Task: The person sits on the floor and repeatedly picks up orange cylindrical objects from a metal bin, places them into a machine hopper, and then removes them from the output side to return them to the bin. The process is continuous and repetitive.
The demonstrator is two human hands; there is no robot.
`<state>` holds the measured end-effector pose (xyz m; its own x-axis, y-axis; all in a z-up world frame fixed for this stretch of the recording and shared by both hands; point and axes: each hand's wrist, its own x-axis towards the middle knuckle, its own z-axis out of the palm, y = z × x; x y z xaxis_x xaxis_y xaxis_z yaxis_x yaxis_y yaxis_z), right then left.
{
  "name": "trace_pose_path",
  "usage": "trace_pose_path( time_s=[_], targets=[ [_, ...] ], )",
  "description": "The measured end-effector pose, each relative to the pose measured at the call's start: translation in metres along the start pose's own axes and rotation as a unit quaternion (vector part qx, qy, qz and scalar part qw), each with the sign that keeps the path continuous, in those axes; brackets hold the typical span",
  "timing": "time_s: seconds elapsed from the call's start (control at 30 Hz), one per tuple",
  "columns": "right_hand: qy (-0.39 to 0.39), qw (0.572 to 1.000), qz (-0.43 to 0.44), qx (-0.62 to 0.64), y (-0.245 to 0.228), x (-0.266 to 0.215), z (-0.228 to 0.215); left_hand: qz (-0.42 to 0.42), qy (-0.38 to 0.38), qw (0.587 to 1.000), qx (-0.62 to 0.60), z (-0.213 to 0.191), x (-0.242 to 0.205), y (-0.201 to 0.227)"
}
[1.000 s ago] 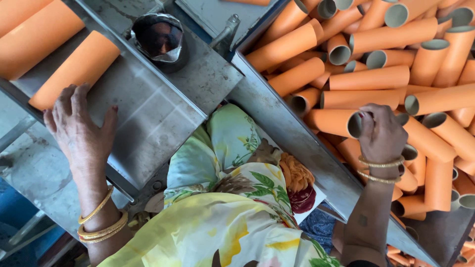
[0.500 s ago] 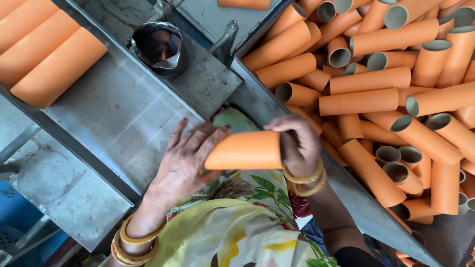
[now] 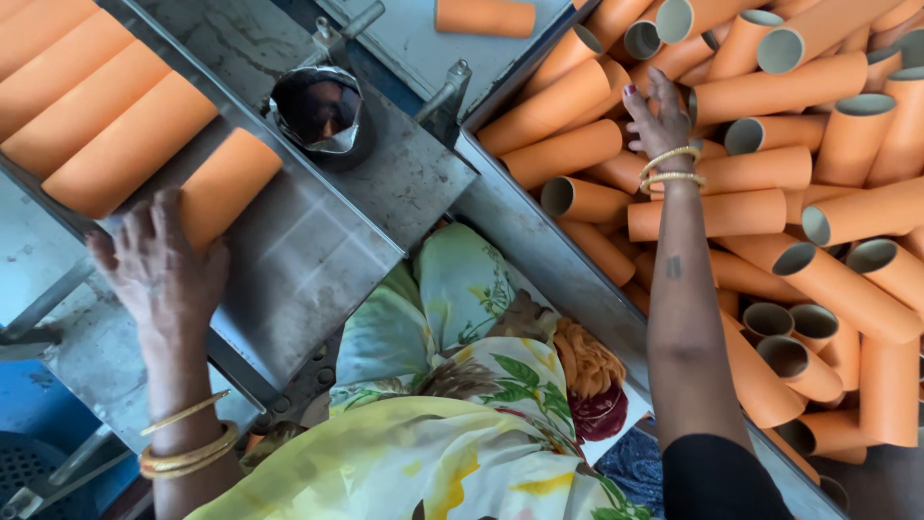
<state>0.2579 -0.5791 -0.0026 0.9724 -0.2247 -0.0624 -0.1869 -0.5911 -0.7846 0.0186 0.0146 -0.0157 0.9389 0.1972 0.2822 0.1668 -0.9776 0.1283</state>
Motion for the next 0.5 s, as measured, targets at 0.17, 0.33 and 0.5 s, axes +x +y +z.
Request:
trace_pose_path(
  time_s=[0.17,0.33,0.5],
  targets=[
    [-0.069,0.997,-0.029,0.030,0.017,0.033,0.020,-0.001,0.017,0.999,-0.032,0.022,-0.003,-0.009],
    [-0.031,0.993,-0.101,0.047,0.029,0.032,0.033,-0.020,0.020,0.998,-0.056,0.021,-0.002,-0.008],
    [-0.030,0.957,-0.290,0.015,0.038,-0.005,0.027,-0.017,0.032,0.996,-0.079,0.018,-0.004,-0.007]
  ],
)
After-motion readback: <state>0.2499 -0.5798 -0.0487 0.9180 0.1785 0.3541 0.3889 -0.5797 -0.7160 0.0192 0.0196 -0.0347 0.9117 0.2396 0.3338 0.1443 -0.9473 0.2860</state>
